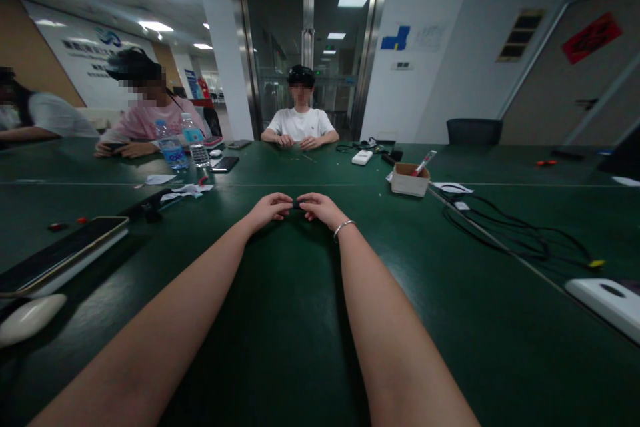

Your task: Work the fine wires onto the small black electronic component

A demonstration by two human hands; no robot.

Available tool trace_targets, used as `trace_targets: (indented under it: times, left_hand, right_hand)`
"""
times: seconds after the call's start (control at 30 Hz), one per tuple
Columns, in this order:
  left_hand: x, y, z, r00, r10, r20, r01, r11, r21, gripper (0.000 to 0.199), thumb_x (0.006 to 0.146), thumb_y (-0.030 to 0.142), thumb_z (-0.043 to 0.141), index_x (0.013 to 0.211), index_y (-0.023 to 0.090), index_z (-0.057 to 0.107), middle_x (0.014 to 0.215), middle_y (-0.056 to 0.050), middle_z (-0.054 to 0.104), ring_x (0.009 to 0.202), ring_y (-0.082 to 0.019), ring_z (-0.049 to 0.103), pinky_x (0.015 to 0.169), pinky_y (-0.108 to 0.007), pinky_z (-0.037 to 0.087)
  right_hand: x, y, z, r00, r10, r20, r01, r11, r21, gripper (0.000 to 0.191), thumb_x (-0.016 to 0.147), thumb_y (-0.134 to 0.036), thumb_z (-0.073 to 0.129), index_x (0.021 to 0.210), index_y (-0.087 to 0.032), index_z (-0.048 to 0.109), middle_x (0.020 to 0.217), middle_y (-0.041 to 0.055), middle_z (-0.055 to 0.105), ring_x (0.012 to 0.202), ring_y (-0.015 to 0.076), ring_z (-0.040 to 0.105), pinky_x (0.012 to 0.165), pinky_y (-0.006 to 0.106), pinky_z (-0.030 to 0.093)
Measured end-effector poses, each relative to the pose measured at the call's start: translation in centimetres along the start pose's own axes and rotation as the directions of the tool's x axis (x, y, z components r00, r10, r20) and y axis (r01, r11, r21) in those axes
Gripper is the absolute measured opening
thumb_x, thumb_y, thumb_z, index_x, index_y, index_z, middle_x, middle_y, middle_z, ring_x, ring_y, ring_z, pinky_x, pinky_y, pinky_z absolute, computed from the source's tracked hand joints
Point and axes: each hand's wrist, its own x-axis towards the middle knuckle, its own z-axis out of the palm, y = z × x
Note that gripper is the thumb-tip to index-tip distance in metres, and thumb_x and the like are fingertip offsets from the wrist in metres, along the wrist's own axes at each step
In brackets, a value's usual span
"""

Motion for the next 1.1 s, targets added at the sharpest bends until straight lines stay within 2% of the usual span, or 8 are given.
trace_targets:
  times: [0.13, 0.27, 0.37, 0.53, 0.73, 0.87, 0.97, 1.1]
  left_hand:
    - [-0.3, 0.4, 0.1, 1.0, 0.004, -0.003, -0.004, 1.0, -0.012, 0.021, 0.072, 0.023, 0.069, 0.089, 0.014, 0.061, 0.077, -0.003, 0.062, 0.063, -0.01, 0.058, 0.057, -0.021, 0.046]
    - [-0.3, 0.6, 0.2, 1.0, -0.028, -0.006, 0.028, 0.998, -0.063, 0.024, 0.079, 0.036, 0.063, 0.09, 0.015, 0.057, 0.062, 0.0, 0.058, 0.053, -0.009, 0.055, 0.054, -0.021, 0.045]
    - [-0.3, 0.6, 0.1, 1.0, -0.007, 0.013, 0.008, 0.997, -0.076, 0.028, 0.078, 0.037, 0.065, 0.095, 0.018, 0.053, 0.065, 0.001, 0.06, 0.057, -0.01, 0.059, 0.055, -0.021, 0.044]
    - [-0.2, 0.0, -0.1, 0.998, 0.028, 0.062, -0.026, 0.999, -0.041, 0.024, 0.074, 0.028, 0.07, 0.088, 0.013, 0.055, 0.069, -0.003, 0.064, 0.063, -0.011, 0.061, 0.061, -0.023, 0.046]
    - [0.7, -0.7, 0.1, 0.999, 0.006, -0.048, -0.002, 0.998, 0.069, 0.03, 0.085, 0.04, 0.055, 0.072, 0.013, 0.055, 0.057, -0.002, 0.058, 0.048, -0.01, 0.053, 0.052, -0.024, 0.045]
    - [0.8, -0.7, 0.0, 0.985, -0.005, -0.171, 0.009, 1.0, 0.019, 0.033, 0.083, 0.046, 0.054, 0.073, 0.014, 0.056, 0.059, -0.001, 0.056, 0.048, -0.009, 0.052, 0.05, -0.023, 0.045]
    - [0.7, -0.7, -0.1, 0.993, -0.017, -0.118, 0.016, 1.0, -0.008, 0.033, 0.083, 0.045, 0.055, 0.074, 0.014, 0.056, 0.059, -0.001, 0.056, 0.049, -0.009, 0.052, 0.049, -0.021, 0.045]
    - [0.6, -0.7, 0.2, 0.999, 0.018, -0.045, -0.016, 0.999, 0.042, 0.031, 0.083, 0.044, 0.056, 0.073, 0.014, 0.056, 0.057, -0.001, 0.058, 0.049, -0.009, 0.054, 0.05, -0.02, 0.044]
  right_hand:
    - [0.1, 0.1, -0.1, 1.0, -0.004, -0.003, 0.004, 1.0, 0.004, 0.019, 0.079, -0.009, 0.062, 0.097, -0.015, 0.066, 0.072, -0.0001, 0.063, 0.052, 0.0048, 0.055, 0.05, 0.015, 0.048]
    - [0.3, 0.3, -0.1, 1.0, -0.005, -0.01, 0.005, 1.0, 0.023, 0.018, 0.08, -0.01, 0.062, 0.097, -0.015, 0.066, 0.072, 0.0006, 0.064, 0.051, 0.005, 0.055, 0.048, 0.014, 0.049]
    - [0.5, 0.5, -0.1, 0.999, 0.006, -0.031, -0.004, 0.999, 0.046, 0.016, 0.081, -0.011, 0.061, 0.096, -0.014, 0.066, 0.074, 0.0019, 0.065, 0.05, 0.0053, 0.056, 0.047, 0.014, 0.049]
    - [0.6, 0.6, -0.1, 0.999, 0.023, -0.044, -0.02, 0.998, 0.064, 0.015, 0.082, -0.011, 0.061, 0.095, -0.014, 0.066, 0.075, 0.0028, 0.066, 0.05, 0.0058, 0.056, 0.048, 0.016, 0.049]
    - [0.6, 0.6, -0.1, 0.999, 0.029, -0.039, -0.026, 0.996, 0.081, 0.014, 0.083, -0.009, 0.06, 0.096, -0.013, 0.064, 0.075, 0.0039, 0.068, 0.049, 0.0061, 0.057, 0.048, 0.016, 0.05]
    - [0.7, 0.8, -0.2, 0.995, 0.024, -0.094, -0.01, 0.99, 0.143, 0.009, 0.086, -0.013, 0.058, 0.095, -0.012, 0.06, 0.072, 0.0052, 0.068, 0.049, 0.0073, 0.058, 0.046, 0.016, 0.049]
    - [0.6, 0.7, 0.0, 0.996, 0.018, -0.086, -0.008, 0.993, 0.114, 0.011, 0.085, -0.013, 0.059, 0.096, -0.014, 0.06, 0.072, 0.0039, 0.068, 0.05, 0.0071, 0.058, 0.046, 0.016, 0.049]
    - [0.4, 0.4, 0.2, 0.999, -0.02, -0.032, 0.02, 1.0, 0.002, 0.018, 0.08, -0.012, 0.064, 0.098, -0.015, 0.063, 0.067, -0.0008, 0.064, 0.05, 0.0059, 0.056, 0.046, 0.014, 0.047]
